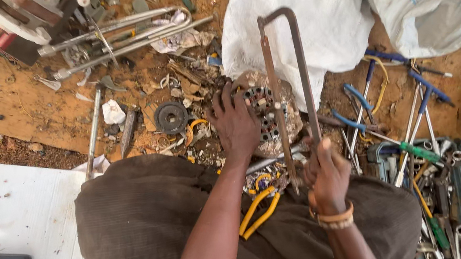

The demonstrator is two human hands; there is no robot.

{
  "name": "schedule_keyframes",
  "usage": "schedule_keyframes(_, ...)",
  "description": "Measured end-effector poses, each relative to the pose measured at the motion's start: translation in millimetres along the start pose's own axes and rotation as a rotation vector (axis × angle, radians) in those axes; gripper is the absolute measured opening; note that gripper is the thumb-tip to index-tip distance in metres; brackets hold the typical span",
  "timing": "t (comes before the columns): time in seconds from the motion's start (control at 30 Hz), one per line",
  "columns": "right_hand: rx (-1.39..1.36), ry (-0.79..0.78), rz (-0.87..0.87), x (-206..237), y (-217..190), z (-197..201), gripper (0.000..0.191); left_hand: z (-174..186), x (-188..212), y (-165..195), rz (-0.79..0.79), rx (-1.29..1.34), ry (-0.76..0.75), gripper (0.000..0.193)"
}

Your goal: The person sits on the ground and uses pliers, a hacksaw, and a screwdriver to remove and adjust copper windings on a motor stator. They repeatedly cut, pull, and pry the windings while the stator rests on a wooden block.

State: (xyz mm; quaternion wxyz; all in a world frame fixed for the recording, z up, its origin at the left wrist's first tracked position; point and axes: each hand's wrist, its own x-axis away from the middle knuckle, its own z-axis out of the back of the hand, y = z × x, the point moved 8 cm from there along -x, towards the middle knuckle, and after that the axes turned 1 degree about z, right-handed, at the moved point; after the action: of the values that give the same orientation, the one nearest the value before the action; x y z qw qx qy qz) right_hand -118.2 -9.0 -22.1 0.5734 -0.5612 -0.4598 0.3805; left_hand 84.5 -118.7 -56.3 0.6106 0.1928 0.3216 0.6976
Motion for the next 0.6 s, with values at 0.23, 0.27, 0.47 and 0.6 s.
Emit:
schedule_keyframes(0.23, -0.06, 0.094, -0.046, 62, 24, 27, 0.03, -3, 9, -11, -0.008, 0.059, 0.061, 0.03)
schedule_keyframes(0.27, -0.036, 0.083, -0.046, 60, 27, 24, 0.034, -4, 10, -11, -0.021, 0.063, 0.07, 0.031)
schedule_keyframes(0.47, -0.059, 0.09, -0.095, 64, 30, 13, 0.036, -6, 7, -14, -0.049, 0.064, 0.064, 0.035)
schedule_keyframes(0.6, -0.073, 0.102, -0.102, 74, 31, 8, 0.037, -7, 6, -12, -0.049, 0.033, 0.041, 0.04)
